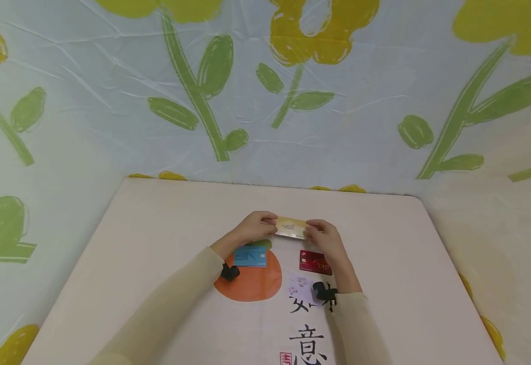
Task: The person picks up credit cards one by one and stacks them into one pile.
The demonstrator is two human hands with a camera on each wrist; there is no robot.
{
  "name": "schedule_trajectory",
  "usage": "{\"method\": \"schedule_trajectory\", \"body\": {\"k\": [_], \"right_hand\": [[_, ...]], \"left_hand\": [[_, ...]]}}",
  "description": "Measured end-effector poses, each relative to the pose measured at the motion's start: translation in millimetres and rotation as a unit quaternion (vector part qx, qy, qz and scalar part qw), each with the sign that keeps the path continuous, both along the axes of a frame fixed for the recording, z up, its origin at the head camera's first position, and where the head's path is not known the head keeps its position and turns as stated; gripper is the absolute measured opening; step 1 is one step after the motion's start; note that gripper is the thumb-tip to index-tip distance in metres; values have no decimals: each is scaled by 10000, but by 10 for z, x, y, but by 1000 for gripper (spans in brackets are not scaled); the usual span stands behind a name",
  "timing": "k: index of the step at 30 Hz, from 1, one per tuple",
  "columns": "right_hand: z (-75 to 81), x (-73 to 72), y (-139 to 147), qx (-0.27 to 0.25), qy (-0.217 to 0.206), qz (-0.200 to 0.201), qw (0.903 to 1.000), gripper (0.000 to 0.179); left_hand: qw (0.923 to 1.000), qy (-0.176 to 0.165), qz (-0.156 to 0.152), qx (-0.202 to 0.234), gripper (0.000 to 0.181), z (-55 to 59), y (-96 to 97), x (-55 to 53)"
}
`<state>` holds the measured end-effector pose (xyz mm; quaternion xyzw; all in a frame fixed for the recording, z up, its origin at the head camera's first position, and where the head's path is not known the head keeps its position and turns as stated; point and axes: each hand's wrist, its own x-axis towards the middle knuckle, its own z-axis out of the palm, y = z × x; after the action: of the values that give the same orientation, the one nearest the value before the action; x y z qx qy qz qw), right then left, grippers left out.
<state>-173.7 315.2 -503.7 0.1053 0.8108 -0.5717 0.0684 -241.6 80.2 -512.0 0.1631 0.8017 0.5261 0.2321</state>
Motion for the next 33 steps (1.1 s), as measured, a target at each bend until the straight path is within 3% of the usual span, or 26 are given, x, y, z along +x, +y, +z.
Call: {"method": "schedule_trajectory", "body": {"k": [9, 18, 21, 28, 33], "right_hand": [[34, 7, -258, -323, -73, 205, 9992, 42], [28, 15, -472, -394, -143, 410, 9983, 41], [38, 30, -547, -530, -61, 527, 9972, 41], [35, 68, -705, -699, 22, 715, 9950, 39], [15, 120, -786, -692, -30, 811, 9943, 39]], "left_hand": [[9997, -77, 225, 57, 45, -86, -316, 24], [9980, -281, 455, 345, 44, -113, -583, 122], [9978, -179, 508, 383, 43, -108, -670, 160], [9983, 188, 544, -29, 42, -59, -881, 290], [9981, 265, 547, -50, 42, -46, -1004, 379]]}}
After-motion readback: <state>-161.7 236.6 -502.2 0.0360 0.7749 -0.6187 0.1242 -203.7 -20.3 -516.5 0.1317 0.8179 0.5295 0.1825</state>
